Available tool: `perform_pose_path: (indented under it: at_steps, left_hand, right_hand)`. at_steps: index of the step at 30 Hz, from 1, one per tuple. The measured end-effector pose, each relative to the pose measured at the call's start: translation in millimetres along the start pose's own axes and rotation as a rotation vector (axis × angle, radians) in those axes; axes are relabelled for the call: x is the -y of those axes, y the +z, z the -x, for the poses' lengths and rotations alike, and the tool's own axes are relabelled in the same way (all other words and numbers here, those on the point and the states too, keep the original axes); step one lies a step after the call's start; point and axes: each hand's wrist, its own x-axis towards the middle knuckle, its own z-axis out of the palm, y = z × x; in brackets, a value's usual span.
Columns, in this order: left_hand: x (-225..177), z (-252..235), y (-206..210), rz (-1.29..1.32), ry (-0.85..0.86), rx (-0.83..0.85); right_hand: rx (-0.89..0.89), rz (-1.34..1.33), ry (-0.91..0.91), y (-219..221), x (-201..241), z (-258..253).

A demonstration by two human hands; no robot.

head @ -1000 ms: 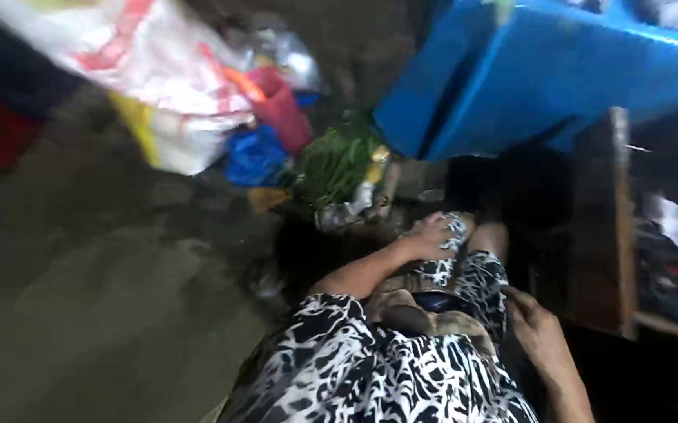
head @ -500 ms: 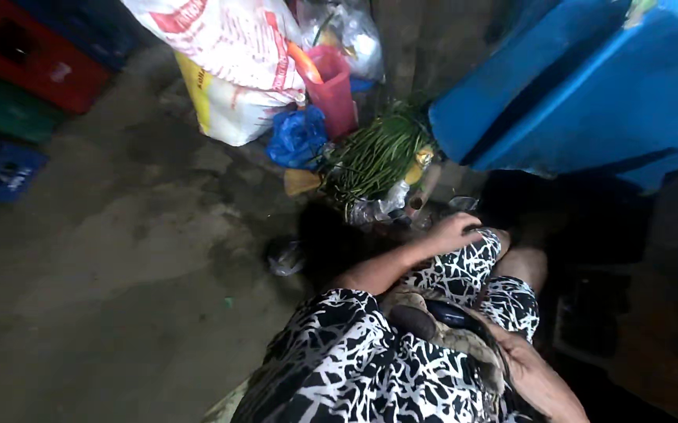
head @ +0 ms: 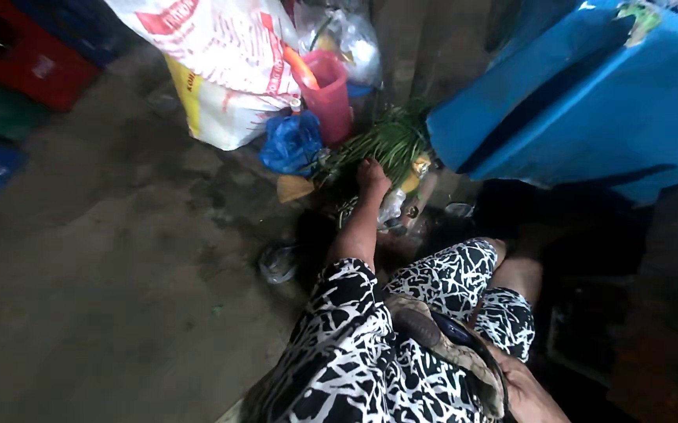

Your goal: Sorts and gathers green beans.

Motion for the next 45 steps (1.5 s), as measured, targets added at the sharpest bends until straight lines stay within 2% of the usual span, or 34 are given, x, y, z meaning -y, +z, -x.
perform_pose_path:
  at_steps: [2,9,17,20,22,26,31,33,38,45]
  left_hand:
    - [-2.1,0.9,-9.3,-0.017,0.016,0.061]
    - [8.5,-5.5,-13.9,0.082,0.045,0.176]
    - [4.8,-7.8,-61.9,0.196,0.088,0.062]
    - [4.7,-11.5,-83.2,0.411,0.146,0.064]
    - [-1.3,-15.6,-95.9,0.426,0.181,0.044]
    - [-18.8,2.4,-132.2,0.307,0.322,-0.124]
    - [-44.8,47.0,-176.6,0.596,0.405,-0.496]
    - [-56.0,56.0,-196.6,0.709,0.436,-0.534]
    - [-74.8,52.4,-241.0,0.883,0.390,-0.464]
    - [-107.5,90.3,-243.7,1.097,0.640,-0.124]
  right_hand:
    - [0.035,-0.028,0.056,-3.4,1.8,-1.2]
    - [-0.009,-0.021,-0.002,-3.1,-6.0,0.4]
    - [-0.011,-0.018,-0.007,-2.8,-19.7,0.0]
    - [-0.009,-0.014,-0.020,-2.4,-21.6,-1.1]
    - [-0.010,-0.029,-0.027,-4.3,-19.7,0.0]
    - [-0.054,-0.072,0.003,-7.2,-23.9,4.5]
    - [-0.169,-0.128,0.076,-9.7,-30.9,15.1]
    - [-0.266,-0.115,0.080,-7.8,-37.7,21.0]
    - [-0.406,-0.076,0.096,-7.3,-47.1,31.6]
    - [-0.561,-0.013,0.113,-13.5,-39.3,59.3]
